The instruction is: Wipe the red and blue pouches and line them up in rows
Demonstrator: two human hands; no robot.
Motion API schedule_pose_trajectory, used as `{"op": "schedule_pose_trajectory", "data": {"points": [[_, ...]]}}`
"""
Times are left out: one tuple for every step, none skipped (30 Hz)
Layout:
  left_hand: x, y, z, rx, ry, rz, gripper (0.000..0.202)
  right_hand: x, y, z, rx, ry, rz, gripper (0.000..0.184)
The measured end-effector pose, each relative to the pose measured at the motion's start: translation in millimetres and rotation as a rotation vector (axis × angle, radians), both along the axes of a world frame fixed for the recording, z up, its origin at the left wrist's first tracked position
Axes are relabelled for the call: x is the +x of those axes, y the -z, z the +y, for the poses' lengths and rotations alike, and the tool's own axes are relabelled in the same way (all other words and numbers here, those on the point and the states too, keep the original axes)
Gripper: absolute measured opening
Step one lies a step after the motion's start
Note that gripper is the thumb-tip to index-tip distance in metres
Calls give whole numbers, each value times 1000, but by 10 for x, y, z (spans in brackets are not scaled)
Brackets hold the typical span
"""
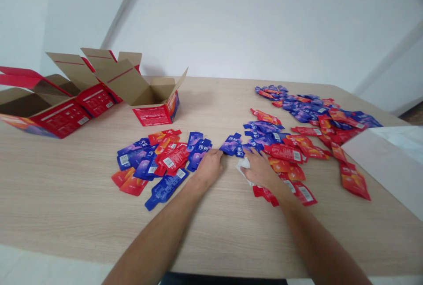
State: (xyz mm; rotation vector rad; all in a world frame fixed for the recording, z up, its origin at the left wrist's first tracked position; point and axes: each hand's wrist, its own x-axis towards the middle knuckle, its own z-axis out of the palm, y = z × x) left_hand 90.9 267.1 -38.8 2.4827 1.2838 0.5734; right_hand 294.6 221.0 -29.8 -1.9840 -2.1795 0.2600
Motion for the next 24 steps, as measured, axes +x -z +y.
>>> {"op": "schedule_pose_trajectory", "data": {"points": [[-5, -24, -8, -9, -68, 23, 43, -20, -26, -25, 1, -24, -5, 51], [-7, -54, -20, -12, -137, 51, 38, -36, -58, -52, 3, -45, -13, 51], [-5, -85, -36, -9, -208, 78, 33, -48, -94, -78, 6, -65, -21, 51], [1, -115, -54, -1, -277, 100, 30, -56, -133, -104, 8, -86, -24, 49], [12, -140, -73, 9, -339, 115, 30, -61, -172, -129, 8, -108, -21, 45], [25, -158, -93, 20, -388, 122, 33, -64, -210, -150, 9, -125, -11, 40], [40, -167, -110, 34, -417, 124, 39, -68, -242, -167, 16, -133, 2, 34], [54, -165, -125, 49, -422, 124, 44, -74, -267, -180, 30, -129, 16, 28], [65, -153, -137, 65, -400, 125, 47, -82, -283, -187, 49, -117, 31, 23], [74, -132, -145, 79, -359, 130, 49, -94, -289, -190, 73, -100, 46, 20], [79, -104, -150, 89, -312, 137, 50, -108, -286, -189, 97, -79, 63, 19], [81, -73, -152, 95, -267, 146, 49, -124, -275, -184, 116, -59, 83, 19], [81, -42, -153, 100, -232, 153, 47, -141, -258, -178, 130, -41, 104, 20], [80, -15, -152, 108, -209, 157, 45, -157, -239, -173, 139, -22, 123, 20], [78, 6, -151, 119, -193, 156, 43, -171, -221, -168, 146, -1, 139, 20], [77, 18, -150, 133, -183, 153, 41, -183, -205, -166, 151, 21, 151, 19], [76, 20, -150, 142, -176, 150, 40, -194, -195, -166, 157, 44, 161, 17], [77, 14, -151, 140, -167, 149, 38, -204, -189, -169, 164, 70, 173, 15], [78, 0, -152, 124, -154, 151, 36, -213, -190, -174, 174, 97, 187, 14], [80, -20, -154, 98, -142, 156, 34, -222, -195, -180, 185, 121, 204, 12], [82, -45, -156, 69, -132, 162, 32, -231, -205, -186, 195, 144, 226, 12], [83, -72, -157, 46, -121, 166, 29, -241, -217, -190, 203, 164, 253, 12], [83, -100, -157, 31, -111, 164, 28, -251, -230, -194, 209, 182, 283, 12], [79, -127, -156, 20, -107, 155, 27, -261, -242, -195, 211, 197, 313, 13]]}}
